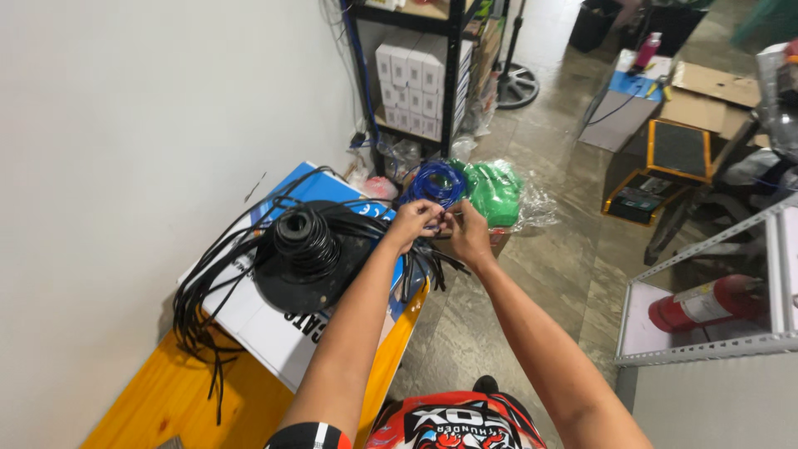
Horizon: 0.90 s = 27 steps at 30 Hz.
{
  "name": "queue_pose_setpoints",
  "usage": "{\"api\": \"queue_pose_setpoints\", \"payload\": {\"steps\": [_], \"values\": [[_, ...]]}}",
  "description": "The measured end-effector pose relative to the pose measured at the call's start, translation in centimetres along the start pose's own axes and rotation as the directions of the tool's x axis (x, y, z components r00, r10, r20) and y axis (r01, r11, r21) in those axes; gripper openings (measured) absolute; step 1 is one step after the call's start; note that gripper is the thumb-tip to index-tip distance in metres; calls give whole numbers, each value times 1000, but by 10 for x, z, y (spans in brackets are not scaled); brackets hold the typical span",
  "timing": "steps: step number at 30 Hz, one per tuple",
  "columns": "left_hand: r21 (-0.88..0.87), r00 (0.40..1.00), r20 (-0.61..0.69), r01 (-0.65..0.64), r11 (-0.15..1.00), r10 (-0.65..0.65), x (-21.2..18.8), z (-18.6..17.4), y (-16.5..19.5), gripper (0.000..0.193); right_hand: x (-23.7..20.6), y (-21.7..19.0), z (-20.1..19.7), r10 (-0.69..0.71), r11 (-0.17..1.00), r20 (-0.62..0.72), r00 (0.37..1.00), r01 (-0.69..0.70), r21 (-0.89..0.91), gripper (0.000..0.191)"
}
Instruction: The person works at a wooden bench with a box of black cable. They pull out lengths of black cable, cut sections with pliers, and coil the cut lengths by hand, gathering the coiled pieces on the box.
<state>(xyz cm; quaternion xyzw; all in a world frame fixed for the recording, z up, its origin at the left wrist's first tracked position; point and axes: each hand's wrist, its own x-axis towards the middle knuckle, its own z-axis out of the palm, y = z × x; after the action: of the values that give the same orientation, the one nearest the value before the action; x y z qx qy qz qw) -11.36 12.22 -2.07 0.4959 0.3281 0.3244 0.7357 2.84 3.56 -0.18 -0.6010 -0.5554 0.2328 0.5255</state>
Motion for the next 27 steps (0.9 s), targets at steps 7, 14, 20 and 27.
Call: {"api": "queue_pose_setpoints", "payload": {"steps": [7, 14, 20, 27], "values": [[10, 996, -89, 8, 1000, -7, -3, -3, 2, 28, -2, 3, -1, 29, 991, 23, 999, -32, 134, 3], [-6, 989, -147, -8, 1000, 7, 3, -6, -4, 28, 6, 18, -1, 146, 938, 118, 982, -176, 298, 4], [-36, 973, -231, -36, 999, 27, 1, -7, -5, 26, 8, 13, 3, 242, 905, 109, 964, -265, 333, 3], [-232, 959, -257, -181, 956, 119, 6, -15, -6, 19, -13, 9, -19, 57, 988, 146, 988, -35, -147, 16]]}}
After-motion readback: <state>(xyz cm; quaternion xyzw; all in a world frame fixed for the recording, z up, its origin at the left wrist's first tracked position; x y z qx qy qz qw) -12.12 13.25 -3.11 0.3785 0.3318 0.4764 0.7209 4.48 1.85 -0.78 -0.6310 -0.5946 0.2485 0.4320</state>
